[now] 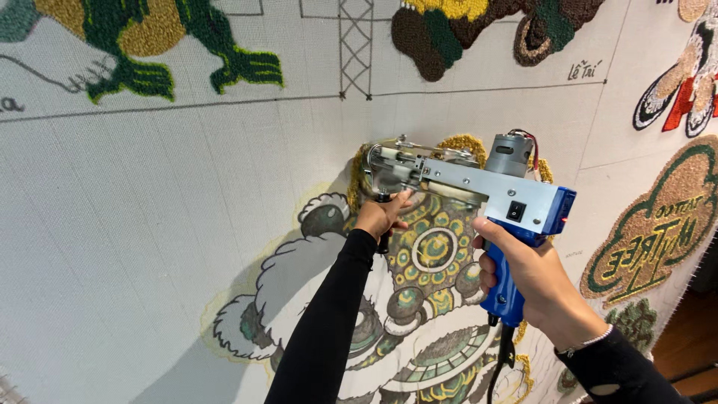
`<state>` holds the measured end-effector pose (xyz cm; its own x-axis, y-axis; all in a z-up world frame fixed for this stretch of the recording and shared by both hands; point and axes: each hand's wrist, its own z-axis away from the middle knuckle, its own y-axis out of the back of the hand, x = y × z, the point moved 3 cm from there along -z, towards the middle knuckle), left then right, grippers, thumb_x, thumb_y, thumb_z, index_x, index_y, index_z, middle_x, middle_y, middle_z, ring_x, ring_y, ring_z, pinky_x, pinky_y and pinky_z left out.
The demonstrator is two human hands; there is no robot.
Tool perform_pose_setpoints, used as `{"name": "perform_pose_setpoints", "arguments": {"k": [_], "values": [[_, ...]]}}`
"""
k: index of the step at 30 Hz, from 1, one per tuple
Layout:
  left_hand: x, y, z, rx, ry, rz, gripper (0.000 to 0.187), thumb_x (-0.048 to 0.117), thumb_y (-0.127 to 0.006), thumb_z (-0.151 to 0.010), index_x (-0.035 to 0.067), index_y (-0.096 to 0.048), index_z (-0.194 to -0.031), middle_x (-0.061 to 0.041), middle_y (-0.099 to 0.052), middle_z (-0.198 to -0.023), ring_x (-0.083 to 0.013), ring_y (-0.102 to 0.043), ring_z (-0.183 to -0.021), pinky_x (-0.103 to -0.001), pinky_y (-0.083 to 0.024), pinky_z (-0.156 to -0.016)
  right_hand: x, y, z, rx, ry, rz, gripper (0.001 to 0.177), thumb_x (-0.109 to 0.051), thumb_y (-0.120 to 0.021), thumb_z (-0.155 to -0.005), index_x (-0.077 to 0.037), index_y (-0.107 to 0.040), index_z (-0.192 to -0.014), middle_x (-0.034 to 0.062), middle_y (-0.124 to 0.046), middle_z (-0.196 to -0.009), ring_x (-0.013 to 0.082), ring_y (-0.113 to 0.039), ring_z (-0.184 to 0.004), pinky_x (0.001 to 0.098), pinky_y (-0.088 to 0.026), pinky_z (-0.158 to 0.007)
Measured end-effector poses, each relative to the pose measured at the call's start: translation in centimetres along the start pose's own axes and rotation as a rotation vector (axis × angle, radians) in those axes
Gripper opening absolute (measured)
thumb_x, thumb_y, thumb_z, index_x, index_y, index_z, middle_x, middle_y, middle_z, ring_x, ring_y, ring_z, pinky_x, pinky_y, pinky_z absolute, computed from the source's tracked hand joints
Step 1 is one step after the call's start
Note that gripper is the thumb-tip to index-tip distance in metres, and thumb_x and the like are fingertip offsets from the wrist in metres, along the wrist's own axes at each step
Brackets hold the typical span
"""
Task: The person uses a tufting gun to punch colored yarn into a large canvas frame, following the lines of a pre-drawn lion design. They move the tool along circular paths to fill in shapes and occasionally use their hand to pick out loose threads or check the surface.
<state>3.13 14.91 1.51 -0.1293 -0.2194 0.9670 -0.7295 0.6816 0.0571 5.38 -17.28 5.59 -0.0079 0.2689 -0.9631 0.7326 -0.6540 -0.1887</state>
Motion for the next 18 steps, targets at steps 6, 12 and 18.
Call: {"name": "perform_pose_setpoints", "arguments": {"k": [6,12,18], "values": [[1.2,-0.3,-0.1,0.031,-0.055,0.0,0.059,0.051,-0.071,-0.088,0.005,-0.072,-0.125,-0.006,-0.077,-0.122,-0.0134,-0.069,-0.056,-0.028,-0.042,-0.042,-0.4,0.1,-0.4,-0.007,-0.007,-0.017,0.037,-0.037,-0.076,-0.083,-0.003,-0.061,-0.088,0.0044,-0.05,-0.058,0.0176,-0.05,-0.047,0.0344,-0.042,-0.046],[2.5,-0.4,0.5,0.009,-0.065,-0.023,0.057,0.051,-0.07,-0.089,0.006,-0.072,-0.125,-0.007,-0.077,-0.125,-0.0151,-0.071,-0.057,-0.028,-0.041,-0.042,-0.8,0.3,-0.4,-0.012,-0.014,-0.015,0.036,-0.036,-0.075,-0.085,-0.003,-0.062,-0.09,0.0041,-0.05,-0.059,0.0175,-0.05,-0.048,0.0343,-0.042,-0.046],[3.3,-1.1,2.2,-0.118,-0.075,-0.025,0.055,0.049,-0.069,-0.088,0.016,-0.068,-0.132,-0.006,-0.067,-0.137,-0.0159,-0.076,-0.069,-0.027,-0.043,-0.046,-1.2,1.7,0.2,-0.046,-0.002,0.003,0.037,-0.035,-0.072,-0.087,0.0,-0.069,-0.099,0.0032,-0.05,-0.061,0.0158,-0.049,-0.049,0.0324,-0.041,-0.047]]}}
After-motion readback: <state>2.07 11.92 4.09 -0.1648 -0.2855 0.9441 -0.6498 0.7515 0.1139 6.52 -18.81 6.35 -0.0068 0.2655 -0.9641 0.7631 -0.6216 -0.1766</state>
